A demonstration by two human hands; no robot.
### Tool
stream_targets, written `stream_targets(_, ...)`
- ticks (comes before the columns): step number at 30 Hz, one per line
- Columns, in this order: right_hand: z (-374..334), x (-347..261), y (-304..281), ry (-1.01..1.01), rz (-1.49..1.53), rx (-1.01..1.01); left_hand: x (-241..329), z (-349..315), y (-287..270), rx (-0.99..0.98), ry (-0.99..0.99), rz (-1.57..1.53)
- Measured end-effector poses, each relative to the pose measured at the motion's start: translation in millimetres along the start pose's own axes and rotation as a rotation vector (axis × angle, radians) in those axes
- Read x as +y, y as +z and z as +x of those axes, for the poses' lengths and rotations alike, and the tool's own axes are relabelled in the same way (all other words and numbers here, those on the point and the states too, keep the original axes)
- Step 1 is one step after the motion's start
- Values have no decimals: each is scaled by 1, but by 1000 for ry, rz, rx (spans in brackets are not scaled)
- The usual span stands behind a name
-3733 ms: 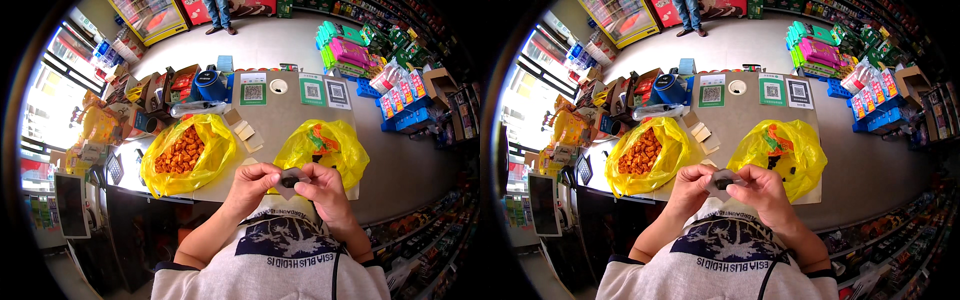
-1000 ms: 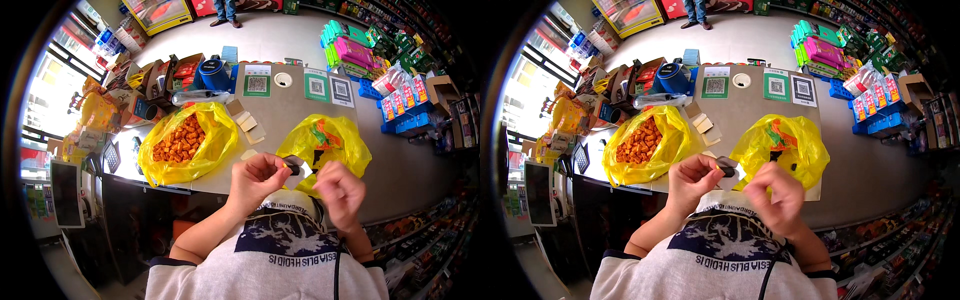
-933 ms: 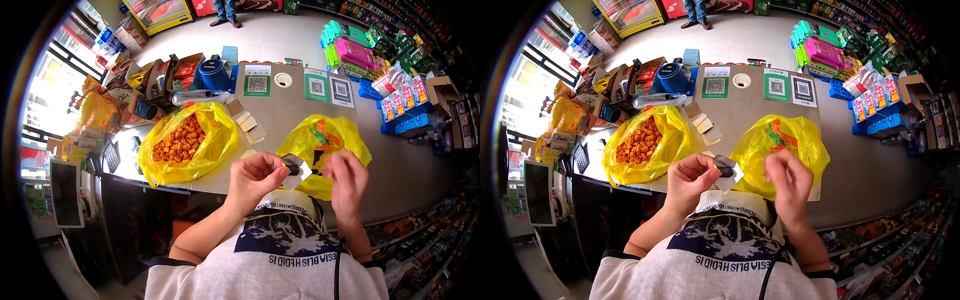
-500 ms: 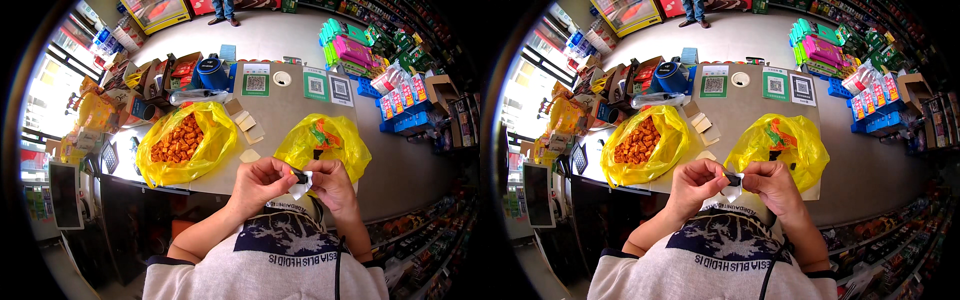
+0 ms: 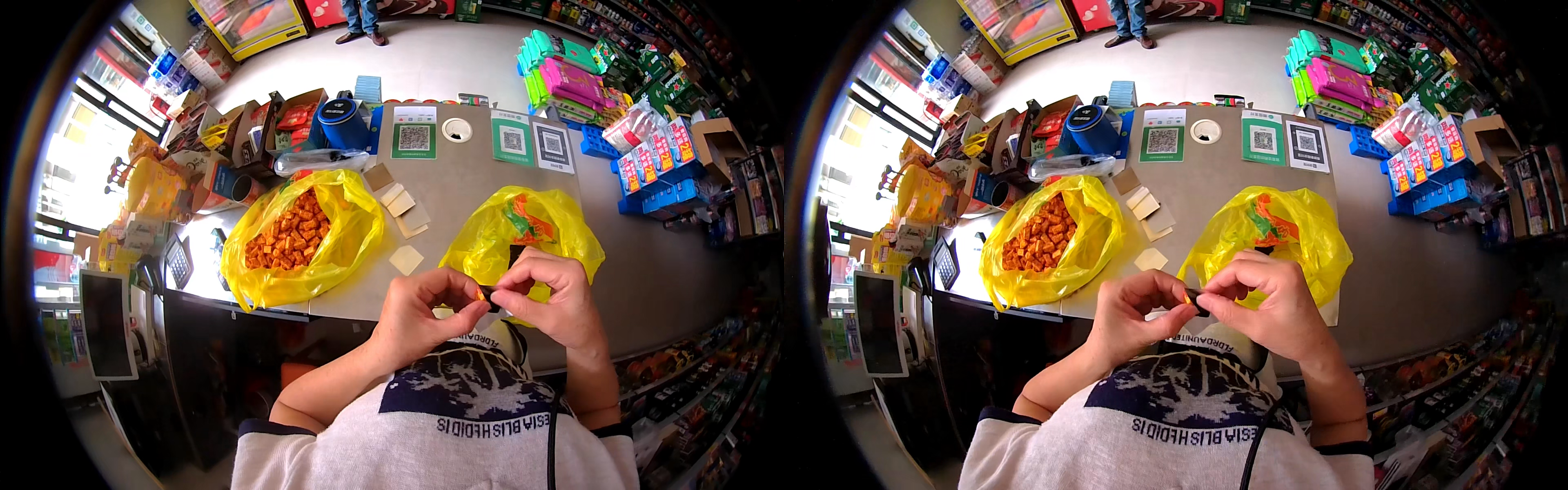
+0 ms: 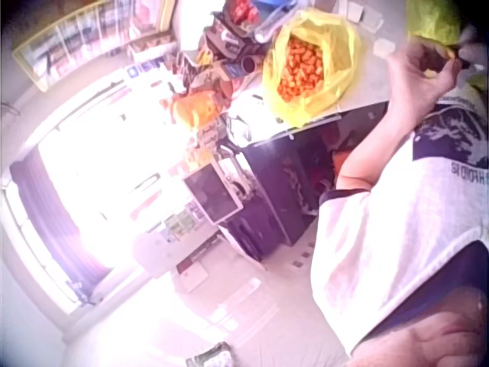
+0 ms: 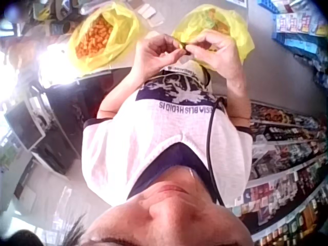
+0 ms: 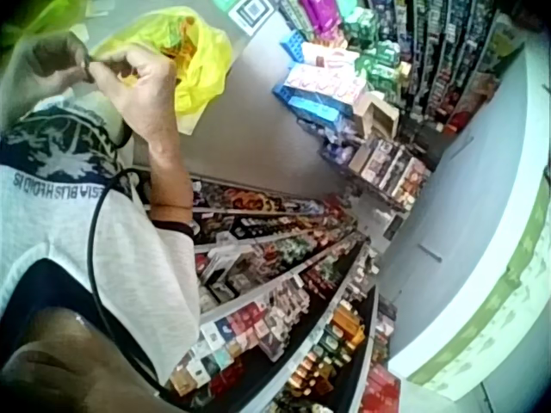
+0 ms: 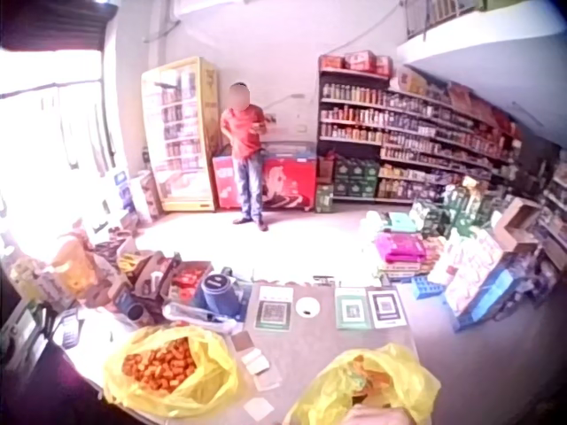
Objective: The person assembles small electronic components by hand at a counter, picking up individual pieces from a bag and fitting them together.
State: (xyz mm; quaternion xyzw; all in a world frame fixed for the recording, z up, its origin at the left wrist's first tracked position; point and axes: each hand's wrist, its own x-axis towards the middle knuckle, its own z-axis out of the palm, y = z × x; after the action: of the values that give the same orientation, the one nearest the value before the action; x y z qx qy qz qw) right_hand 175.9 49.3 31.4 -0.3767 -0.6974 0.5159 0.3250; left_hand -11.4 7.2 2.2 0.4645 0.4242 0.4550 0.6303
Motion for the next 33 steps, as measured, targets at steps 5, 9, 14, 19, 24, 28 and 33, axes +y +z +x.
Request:
stream_targets(5,-1,-5,6,-42,-174,102,3,0,2,-28,-12,70)
stream_targets(9,0,-4,11,-150,-307,271,2,-1,4,35,32,112)
stream_targets(14,-16,37,-1,153,224,291,2,-1,4,99,10,-126)
stream_targets(19,-25,41,11,359,840,100,5,-1,6,37,-17,-158)
stream_targets(24,-22,37,11,359,849,81,5,-3,7,8,-31,-131)
stream_targets(28,-23,36,12,335,773,69,4,-4,7,-11,-17,-133)
stream_targets(33,-22,22,15,383,631,107,3,-6,6,3,-16,-111)
